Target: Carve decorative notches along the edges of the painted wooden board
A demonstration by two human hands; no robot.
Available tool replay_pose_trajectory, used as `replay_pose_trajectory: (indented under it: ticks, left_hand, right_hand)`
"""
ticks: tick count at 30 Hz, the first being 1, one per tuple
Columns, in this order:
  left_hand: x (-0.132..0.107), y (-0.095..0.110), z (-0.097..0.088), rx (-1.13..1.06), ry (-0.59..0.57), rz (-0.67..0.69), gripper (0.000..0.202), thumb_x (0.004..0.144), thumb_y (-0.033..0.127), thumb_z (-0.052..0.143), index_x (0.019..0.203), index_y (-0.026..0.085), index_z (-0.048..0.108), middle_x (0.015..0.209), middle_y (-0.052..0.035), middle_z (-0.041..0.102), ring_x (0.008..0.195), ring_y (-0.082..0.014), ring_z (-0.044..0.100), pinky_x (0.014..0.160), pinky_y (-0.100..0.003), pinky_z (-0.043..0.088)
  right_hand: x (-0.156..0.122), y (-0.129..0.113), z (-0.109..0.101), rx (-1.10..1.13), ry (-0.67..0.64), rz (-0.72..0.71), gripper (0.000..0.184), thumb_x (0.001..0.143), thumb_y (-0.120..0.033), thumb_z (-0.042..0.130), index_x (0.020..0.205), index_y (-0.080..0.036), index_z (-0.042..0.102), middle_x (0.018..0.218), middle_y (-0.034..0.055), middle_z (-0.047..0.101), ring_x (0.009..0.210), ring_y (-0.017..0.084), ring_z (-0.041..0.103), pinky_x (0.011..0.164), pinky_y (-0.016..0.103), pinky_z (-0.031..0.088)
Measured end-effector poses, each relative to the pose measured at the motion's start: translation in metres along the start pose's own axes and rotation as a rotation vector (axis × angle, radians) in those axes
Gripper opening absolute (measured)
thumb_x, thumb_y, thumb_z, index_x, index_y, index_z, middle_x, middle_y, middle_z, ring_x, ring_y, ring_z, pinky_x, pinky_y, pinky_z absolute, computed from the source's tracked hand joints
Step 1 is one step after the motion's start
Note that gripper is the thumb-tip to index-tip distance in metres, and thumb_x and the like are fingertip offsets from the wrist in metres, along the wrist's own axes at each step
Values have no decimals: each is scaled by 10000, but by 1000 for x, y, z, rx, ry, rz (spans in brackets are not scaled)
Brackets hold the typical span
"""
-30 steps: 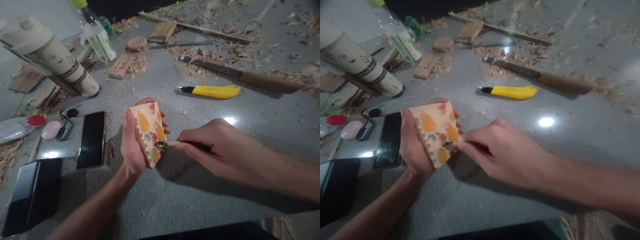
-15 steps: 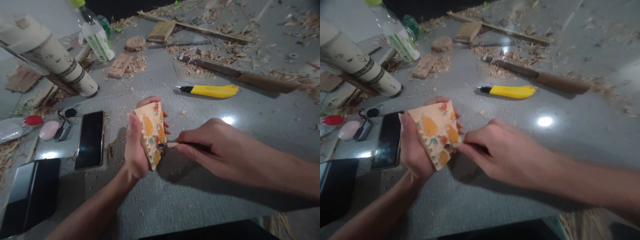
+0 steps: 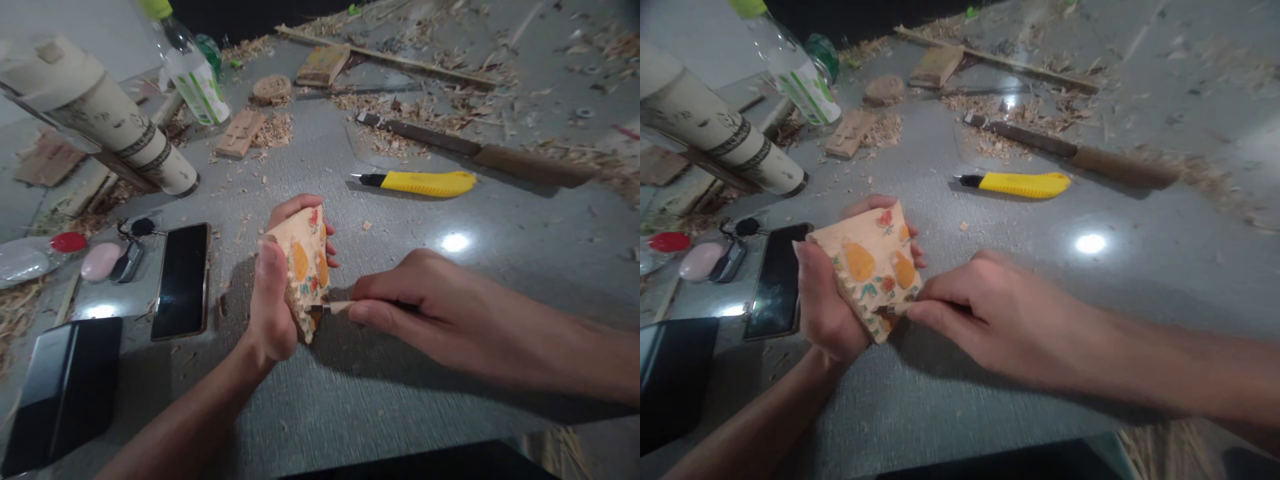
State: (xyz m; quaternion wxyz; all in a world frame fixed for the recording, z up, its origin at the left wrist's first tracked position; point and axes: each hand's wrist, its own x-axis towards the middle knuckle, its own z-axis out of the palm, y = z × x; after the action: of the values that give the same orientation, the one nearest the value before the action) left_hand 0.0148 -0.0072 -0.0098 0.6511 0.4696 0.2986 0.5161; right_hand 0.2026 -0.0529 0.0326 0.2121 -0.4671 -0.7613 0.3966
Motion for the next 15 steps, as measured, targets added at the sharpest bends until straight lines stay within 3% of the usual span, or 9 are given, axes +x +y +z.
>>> replay_pose_trajectory:
  ticks: [3, 8, 15]
  left_hand:
    - [1, 0, -1, -19, 13, 10, 641, 1028, 788, 513, 1294, 235, 701, 1067, -90, 662, 890, -244, 647, 771, -359, 574]
    - [7, 4, -2, -97, 47, -56, 684, 948, 830, 628, 1242, 216, 695, 1000, -74, 665, 815, -239, 671, 710, -367, 608]
    - [7, 4, 0, -105, 57, -57, 690, 911, 840, 678, 1218, 222, 703, 976, -66, 671, 804, -236, 674, 696, -361, 616]
  right_hand:
    - [4, 0, -1, 94, -18, 69, 470, 1128, -399, 567, 711, -193, 636, 572, -72, 519, 502, 53, 419, 476, 220, 295]
    - [5, 4, -1, -44, 70, 57, 472, 1109, -399, 569, 687, -191, 607, 563, -68, 516, 498, 54, 373, 472, 245, 254]
    - [3, 4, 1, -72, 55, 105, 485, 1125, -433, 545, 709, -196, 623, 566, -59, 505, 511, 72, 357, 501, 266, 256]
